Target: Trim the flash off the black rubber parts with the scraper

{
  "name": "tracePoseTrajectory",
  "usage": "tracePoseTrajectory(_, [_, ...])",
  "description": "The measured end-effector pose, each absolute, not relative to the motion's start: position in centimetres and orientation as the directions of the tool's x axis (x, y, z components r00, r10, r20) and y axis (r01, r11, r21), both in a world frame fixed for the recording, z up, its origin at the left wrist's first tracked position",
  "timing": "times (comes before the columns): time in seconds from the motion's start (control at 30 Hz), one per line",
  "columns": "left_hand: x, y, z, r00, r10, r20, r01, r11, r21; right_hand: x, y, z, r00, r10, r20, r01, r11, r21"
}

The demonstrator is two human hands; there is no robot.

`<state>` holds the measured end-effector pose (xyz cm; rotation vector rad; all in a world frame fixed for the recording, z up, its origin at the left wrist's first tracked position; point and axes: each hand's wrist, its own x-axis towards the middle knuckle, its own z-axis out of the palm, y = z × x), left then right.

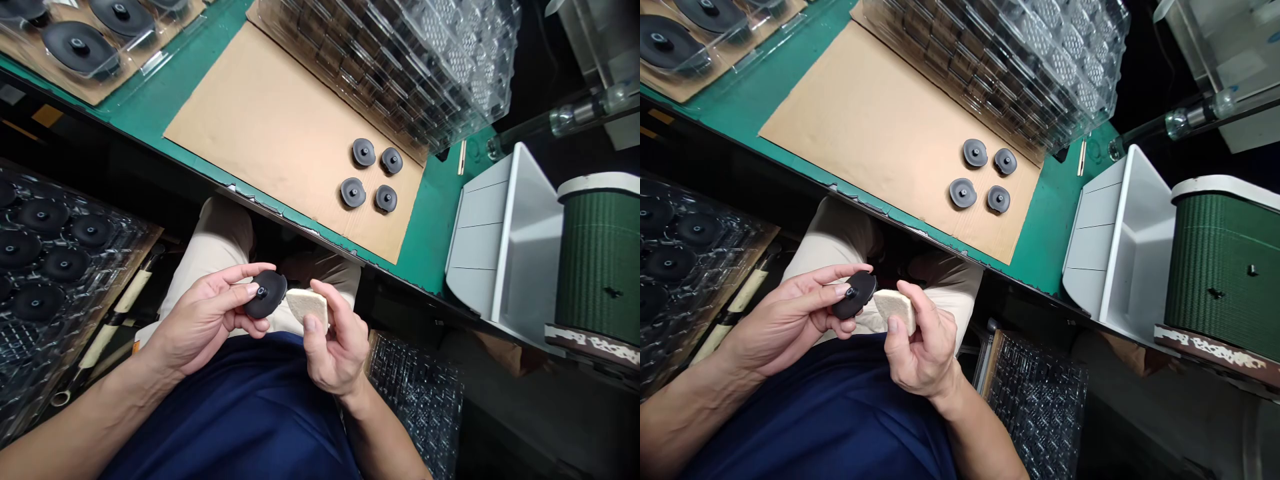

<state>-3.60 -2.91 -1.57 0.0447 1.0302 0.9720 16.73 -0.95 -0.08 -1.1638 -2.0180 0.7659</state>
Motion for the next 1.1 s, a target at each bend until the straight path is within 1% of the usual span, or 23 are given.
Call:
tracePoseTrajectory(0.23, [-3.6,-3.0,-1.6,0.157,0.702,-0.695,-0.652,0.602,0.460,16.6,-0.9,-0.5,-0.360,0.890,0.279,0.494,0.436,-0.753])
tracePoseTrajectory(0.37, [-3.2,-3.1,-1.3,0.200,0.700,-0.686,-0.617,0.633,0.467,16.8,-0.4,-1.2,-0.340,0.911,0.233,0.522,0.390,-0.758])
tracePoseTrajectory(0.47, [-3.0,-3.1,-1.2,0.209,0.703,-0.680,-0.629,0.629,0.457,16.8,-0.3,-1.5,-0.329,0.921,0.210,0.544,0.367,-0.754])
tracePoseTrajectory(0.67, [-3.3,-2.8,-1.5,0.211,0.692,-0.690,-0.644,0.629,0.435,16.9,-0.2,-1.9,-0.300,0.925,0.235,0.576,0.372,-0.728])
tracePoseTrajectory(0.73, [-3.4,-2.7,-1.5,0.214,0.689,-0.693,-0.645,0.632,0.429,16.8,-0.1,-2.1,-0.300,0.922,0.246,0.564,0.380,-0.734])
tracePoseTrajectory(0.9, [-3.3,-2.7,-1.6,0.224,0.693,-0.685,-0.653,0.629,0.423,16.4,0.0,-2.5,-0.343,0.890,0.300,0.469,0.439,-0.766])
tracePoseTrajectory(1.03, [-3.2,-2.6,-1.7,0.233,0.701,-0.674,-0.665,0.621,0.415,16.2,-0.3,-2.9,-0.397,0.874,0.281,0.446,0.451,-0.773])
tracePoseTrajectory(1.1, [-3.2,-2.5,-1.7,0.239,0.696,-0.678,-0.673,0.621,0.401,16.3,-0.5,-3.0,-0.402,0.880,0.252,0.458,0.432,-0.777])
